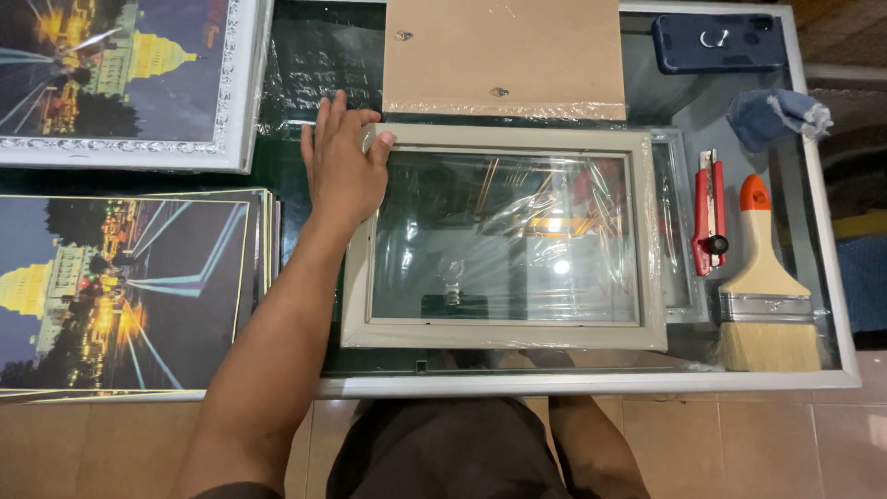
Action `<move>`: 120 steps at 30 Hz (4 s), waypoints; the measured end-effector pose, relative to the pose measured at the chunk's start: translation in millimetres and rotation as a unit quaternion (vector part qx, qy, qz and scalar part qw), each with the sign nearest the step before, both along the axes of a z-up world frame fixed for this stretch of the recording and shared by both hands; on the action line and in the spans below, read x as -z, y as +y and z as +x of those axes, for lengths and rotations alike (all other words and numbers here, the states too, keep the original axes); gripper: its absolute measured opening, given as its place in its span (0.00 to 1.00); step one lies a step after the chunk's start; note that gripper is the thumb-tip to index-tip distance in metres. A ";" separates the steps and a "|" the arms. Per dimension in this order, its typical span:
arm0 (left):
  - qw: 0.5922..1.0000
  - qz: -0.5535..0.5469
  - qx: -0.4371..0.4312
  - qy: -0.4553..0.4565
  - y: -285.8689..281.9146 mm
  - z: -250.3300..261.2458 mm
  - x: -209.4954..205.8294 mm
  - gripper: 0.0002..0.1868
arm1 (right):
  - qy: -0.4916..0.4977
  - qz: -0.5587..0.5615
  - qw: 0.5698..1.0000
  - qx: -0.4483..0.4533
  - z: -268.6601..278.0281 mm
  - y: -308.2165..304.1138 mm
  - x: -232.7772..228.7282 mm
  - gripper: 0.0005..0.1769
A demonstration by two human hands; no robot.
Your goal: The person is preparing a picture frame by cutting plastic wrap and cleaning the glass with a brush.
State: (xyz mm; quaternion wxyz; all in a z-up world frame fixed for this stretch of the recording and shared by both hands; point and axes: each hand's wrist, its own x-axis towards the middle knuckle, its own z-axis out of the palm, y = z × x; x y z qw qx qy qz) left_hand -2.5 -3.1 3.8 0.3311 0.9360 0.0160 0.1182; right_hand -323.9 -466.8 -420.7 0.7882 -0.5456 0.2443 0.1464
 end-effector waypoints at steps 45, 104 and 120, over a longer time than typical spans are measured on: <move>0.995 0.000 -0.030 -0.091 8.1 5.3 5.7 0.06 | -0.435 -0.034 0.897 0.078 203.1 39.8 -507.5 0.26; 0.997 -0.042 -0.031 -0.056 2.8 1.2 -7.5 0.13 | -0.373 -0.500 0.758 -0.192 224.4 77.3 -554.8 0.19; 0.997 -0.025 -0.043 -0.058 3.1 0.0 -11.8 0.13 | -0.204 -0.470 0.749 -0.420 200.5 71.9 -567.9 0.22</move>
